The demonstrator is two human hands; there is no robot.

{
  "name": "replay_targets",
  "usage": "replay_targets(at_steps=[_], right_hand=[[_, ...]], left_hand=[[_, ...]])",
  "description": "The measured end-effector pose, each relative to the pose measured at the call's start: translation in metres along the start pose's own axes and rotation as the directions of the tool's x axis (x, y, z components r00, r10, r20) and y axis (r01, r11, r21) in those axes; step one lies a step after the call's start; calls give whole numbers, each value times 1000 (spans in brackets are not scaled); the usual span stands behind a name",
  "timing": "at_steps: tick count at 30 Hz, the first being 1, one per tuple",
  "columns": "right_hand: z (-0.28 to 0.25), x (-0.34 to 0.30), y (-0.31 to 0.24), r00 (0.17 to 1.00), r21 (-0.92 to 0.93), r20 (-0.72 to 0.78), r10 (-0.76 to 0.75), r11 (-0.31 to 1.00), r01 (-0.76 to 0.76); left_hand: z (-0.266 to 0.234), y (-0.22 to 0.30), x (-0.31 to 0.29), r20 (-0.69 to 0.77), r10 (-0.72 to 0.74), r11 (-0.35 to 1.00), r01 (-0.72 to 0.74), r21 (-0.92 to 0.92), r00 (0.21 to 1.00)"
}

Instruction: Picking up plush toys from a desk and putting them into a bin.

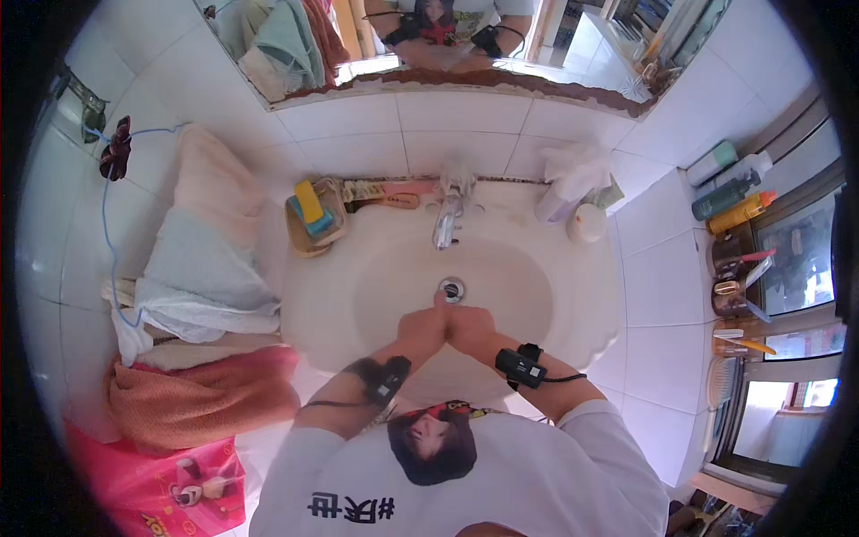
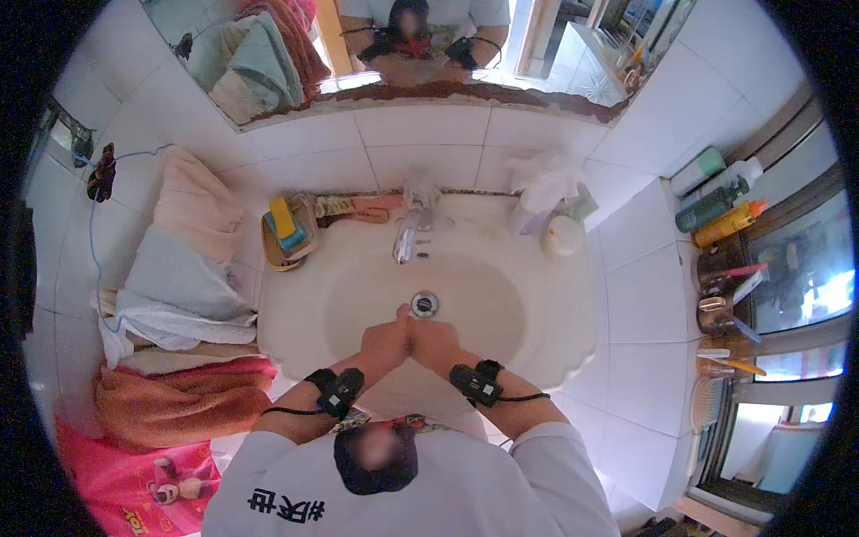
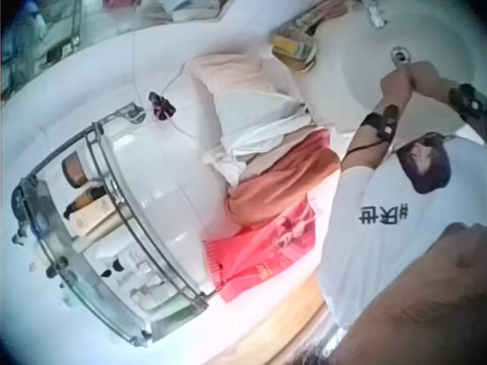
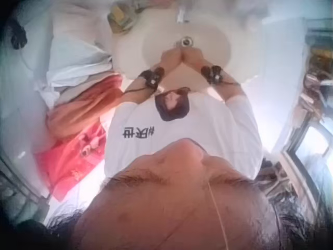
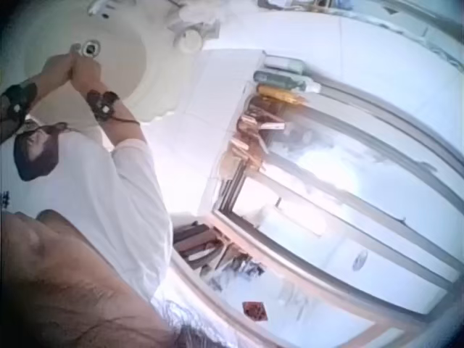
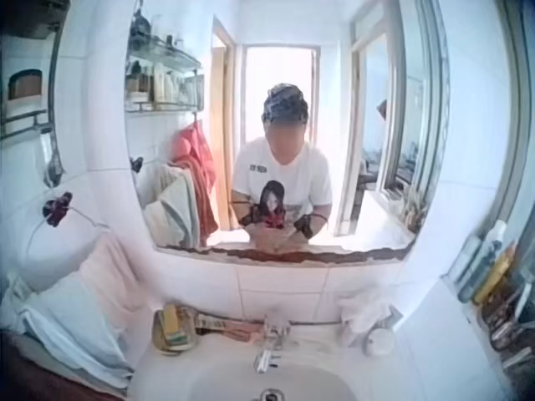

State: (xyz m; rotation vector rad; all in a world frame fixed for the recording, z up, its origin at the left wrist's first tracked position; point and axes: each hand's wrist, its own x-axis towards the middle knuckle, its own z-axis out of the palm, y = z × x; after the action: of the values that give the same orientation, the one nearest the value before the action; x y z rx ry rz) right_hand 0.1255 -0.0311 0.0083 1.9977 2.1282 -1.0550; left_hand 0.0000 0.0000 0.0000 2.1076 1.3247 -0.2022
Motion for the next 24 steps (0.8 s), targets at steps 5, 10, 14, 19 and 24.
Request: replay_targets(at_steps=[5, 10, 14, 19, 24], right_hand=[[5, -10, 4, 997, 240, -55, 62, 970, -47], [41, 15, 23, 999, 439, -23, -38, 897, 44], [39, 8, 9, 980, 725, -200, -9, 671, 154], [38, -11, 4, 842, 225, -523, -131, 932, 285], [41, -16, 4, 655, -124, -610, -446, 870, 477]], left_hand=[[4, 1, 2, -65, 307, 925, -282, 256, 949], [-5, -13, 1, -119, 517, 810, -440, 388, 847], [-5, -24, 1, -160, 466, 843, -381, 381, 870], [9, -51, 19, -58, -16, 904, -10, -427, 998], [-16, -16, -4, 591, 69, 495, 487, -719, 804]])
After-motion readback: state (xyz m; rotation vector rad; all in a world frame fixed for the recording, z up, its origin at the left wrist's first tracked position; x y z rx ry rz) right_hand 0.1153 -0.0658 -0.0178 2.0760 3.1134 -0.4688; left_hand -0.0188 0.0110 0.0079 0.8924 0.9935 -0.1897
